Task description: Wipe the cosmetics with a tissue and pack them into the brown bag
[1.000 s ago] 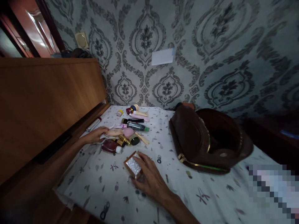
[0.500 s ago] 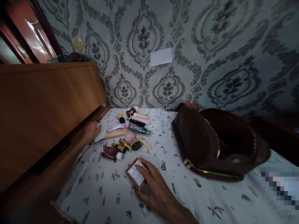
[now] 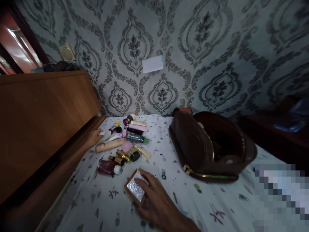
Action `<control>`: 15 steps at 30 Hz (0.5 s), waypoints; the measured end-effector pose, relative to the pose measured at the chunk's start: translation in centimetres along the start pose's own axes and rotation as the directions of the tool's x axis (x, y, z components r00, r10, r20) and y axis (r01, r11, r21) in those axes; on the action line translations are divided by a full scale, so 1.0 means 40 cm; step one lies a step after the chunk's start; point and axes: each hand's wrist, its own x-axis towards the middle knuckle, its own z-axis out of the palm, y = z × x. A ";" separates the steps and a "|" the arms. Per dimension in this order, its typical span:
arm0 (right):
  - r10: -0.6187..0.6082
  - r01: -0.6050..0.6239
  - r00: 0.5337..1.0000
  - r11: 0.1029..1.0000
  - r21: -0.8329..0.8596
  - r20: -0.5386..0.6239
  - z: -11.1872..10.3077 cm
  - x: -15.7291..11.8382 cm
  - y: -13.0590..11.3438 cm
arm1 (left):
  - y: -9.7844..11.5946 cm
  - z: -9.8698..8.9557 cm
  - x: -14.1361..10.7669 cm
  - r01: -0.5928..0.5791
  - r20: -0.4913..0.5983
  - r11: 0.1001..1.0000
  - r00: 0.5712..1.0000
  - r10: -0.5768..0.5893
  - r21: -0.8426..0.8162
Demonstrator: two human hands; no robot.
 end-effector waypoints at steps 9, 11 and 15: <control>-0.021 0.021 0.999 1.000 -0.006 -0.029 -0.008 -0.003 -0.005 | 0.210 0.082 0.262 -0.123 -0.054 0.985 0.992 0.117 -0.119; -0.009 0.009 1.000 1.000 -0.002 -0.027 -0.003 0.000 0.000 | 0.256 0.123 0.325 -0.118 -0.027 0.983 0.993 0.115 -0.141; 0.021 -0.021 1.000 1.000 -0.014 -0.011 0.023 0.008 0.027 | 0.301 0.192 0.423 -0.089 0.062 0.974 0.993 0.104 -0.209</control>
